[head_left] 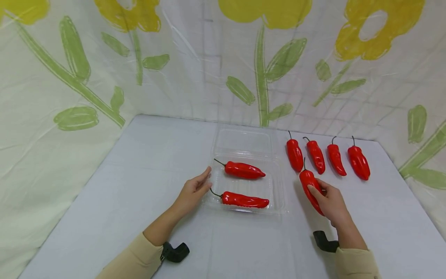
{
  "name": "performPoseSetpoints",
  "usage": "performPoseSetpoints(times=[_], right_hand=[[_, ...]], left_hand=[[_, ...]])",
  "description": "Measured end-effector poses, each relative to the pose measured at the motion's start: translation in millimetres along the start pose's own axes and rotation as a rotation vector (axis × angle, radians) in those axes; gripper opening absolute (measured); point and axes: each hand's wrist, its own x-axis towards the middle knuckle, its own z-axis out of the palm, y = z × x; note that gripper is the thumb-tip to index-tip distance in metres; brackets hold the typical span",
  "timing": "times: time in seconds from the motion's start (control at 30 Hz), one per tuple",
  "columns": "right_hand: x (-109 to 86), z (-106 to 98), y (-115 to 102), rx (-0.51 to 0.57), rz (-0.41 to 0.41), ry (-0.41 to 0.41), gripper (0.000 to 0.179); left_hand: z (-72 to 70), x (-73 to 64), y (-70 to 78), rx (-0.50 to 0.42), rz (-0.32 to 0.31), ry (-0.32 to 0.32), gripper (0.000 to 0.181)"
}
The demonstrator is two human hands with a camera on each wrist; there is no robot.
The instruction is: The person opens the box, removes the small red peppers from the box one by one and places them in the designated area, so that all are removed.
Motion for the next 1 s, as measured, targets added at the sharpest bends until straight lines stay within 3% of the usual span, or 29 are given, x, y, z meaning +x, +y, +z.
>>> performPoseSetpoints(times=[0.57, 0.77, 1.0], right_hand=[[-7.9, 10.7, 13.0, -0.036, 0.015, -0.021, 0.077], [-9.9, 11.4, 14.0, -0.010, 0.054, -0.027, 0.079], [-10.5, 13.7, 15.8, -0.027, 0.037, -0.030, 0.075]], left_hand=[[1.1, 0.4, 0.7, 0.000, -0.006, 0.005, 0.052], [-0.2, 0.5, 1.4, 0.001, -0.015, 0.000, 0.052], [0.0, 1.0, -0.6, 0.008, -0.011, 0.000, 0.052]])
